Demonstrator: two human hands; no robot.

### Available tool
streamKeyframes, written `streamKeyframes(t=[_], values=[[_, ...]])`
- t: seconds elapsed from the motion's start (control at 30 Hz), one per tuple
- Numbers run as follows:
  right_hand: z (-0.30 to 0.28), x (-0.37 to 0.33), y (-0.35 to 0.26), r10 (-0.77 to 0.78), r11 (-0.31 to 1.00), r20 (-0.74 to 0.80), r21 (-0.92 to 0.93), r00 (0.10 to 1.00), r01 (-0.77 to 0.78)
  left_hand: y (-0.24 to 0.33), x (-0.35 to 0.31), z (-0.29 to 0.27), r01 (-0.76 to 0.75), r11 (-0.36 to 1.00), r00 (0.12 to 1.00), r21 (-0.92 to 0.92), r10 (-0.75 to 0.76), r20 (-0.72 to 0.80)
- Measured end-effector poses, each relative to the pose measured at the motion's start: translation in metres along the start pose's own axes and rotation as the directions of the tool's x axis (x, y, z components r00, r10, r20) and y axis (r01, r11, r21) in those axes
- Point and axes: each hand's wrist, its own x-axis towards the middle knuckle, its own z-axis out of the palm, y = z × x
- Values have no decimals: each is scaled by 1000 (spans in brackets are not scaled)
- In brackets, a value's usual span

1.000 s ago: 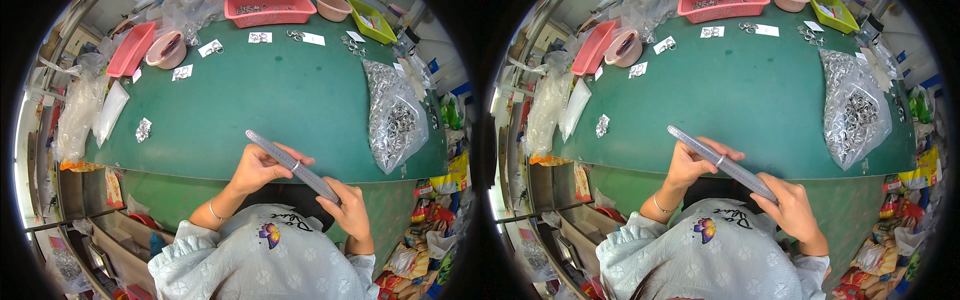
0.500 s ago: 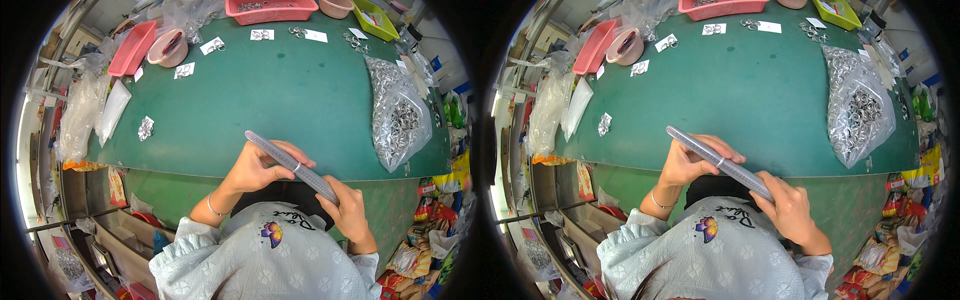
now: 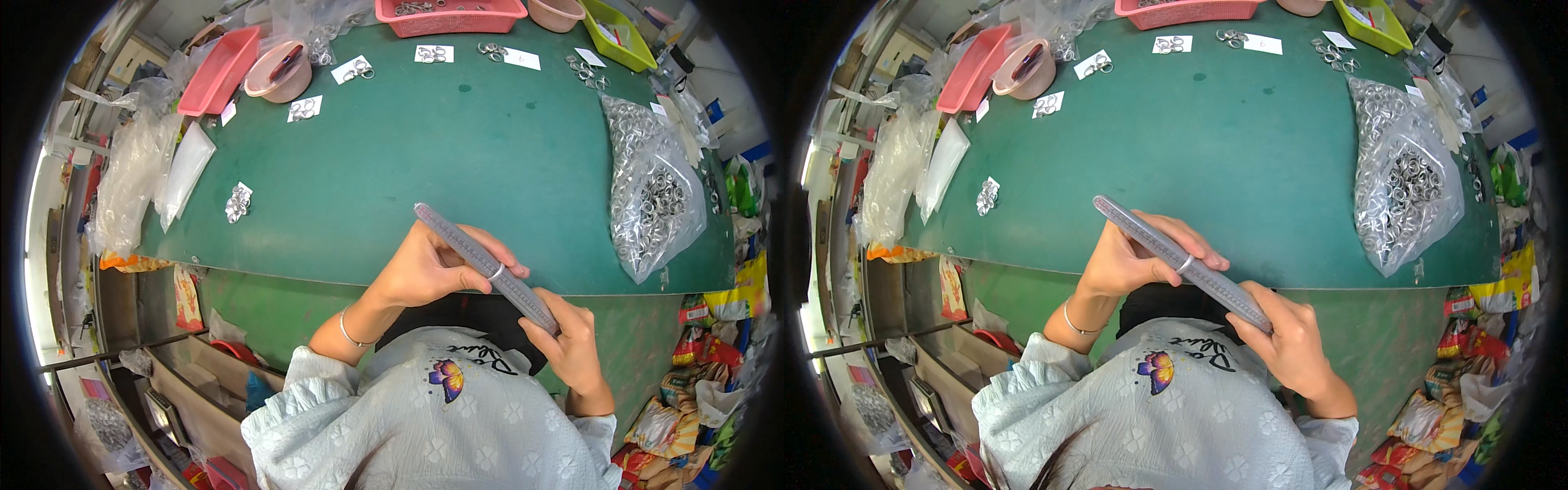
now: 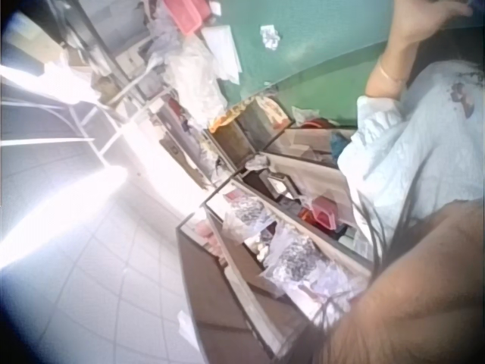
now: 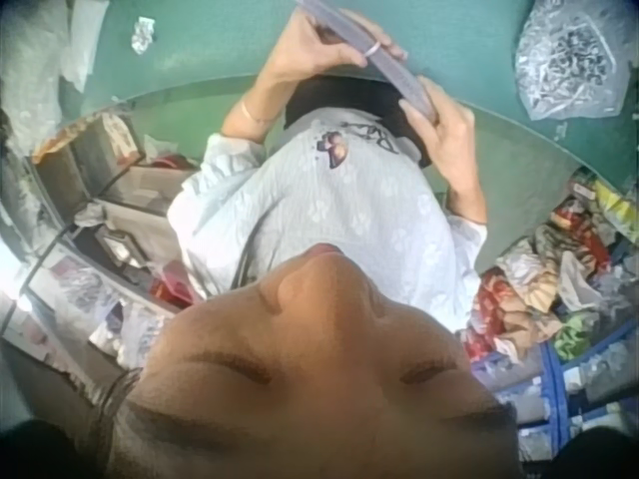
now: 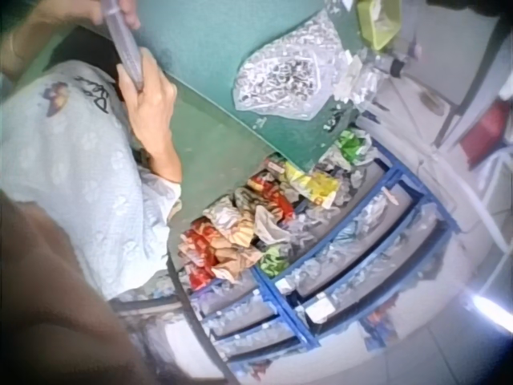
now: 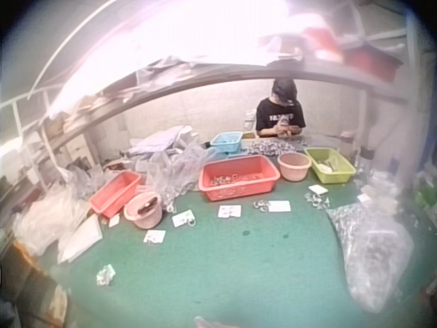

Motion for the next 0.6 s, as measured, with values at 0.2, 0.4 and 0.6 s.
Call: streamKeyframes(t=[0.2, 0.4, 0.6], values=[[5, 1, 5, -45, 999, -70, -28, 997, 43, 3, 6, -1, -72, 997, 996, 6, 72, 60], [6, 1, 4, -36, 999, -69, -34, 997, 34, 13, 4, -4, -35, 994, 997, 101, 27, 78], [8, 2, 3, -26, 999, -64, -30, 998, 24, 12, 3, -7, -10, 998, 997, 58, 5, 79]])
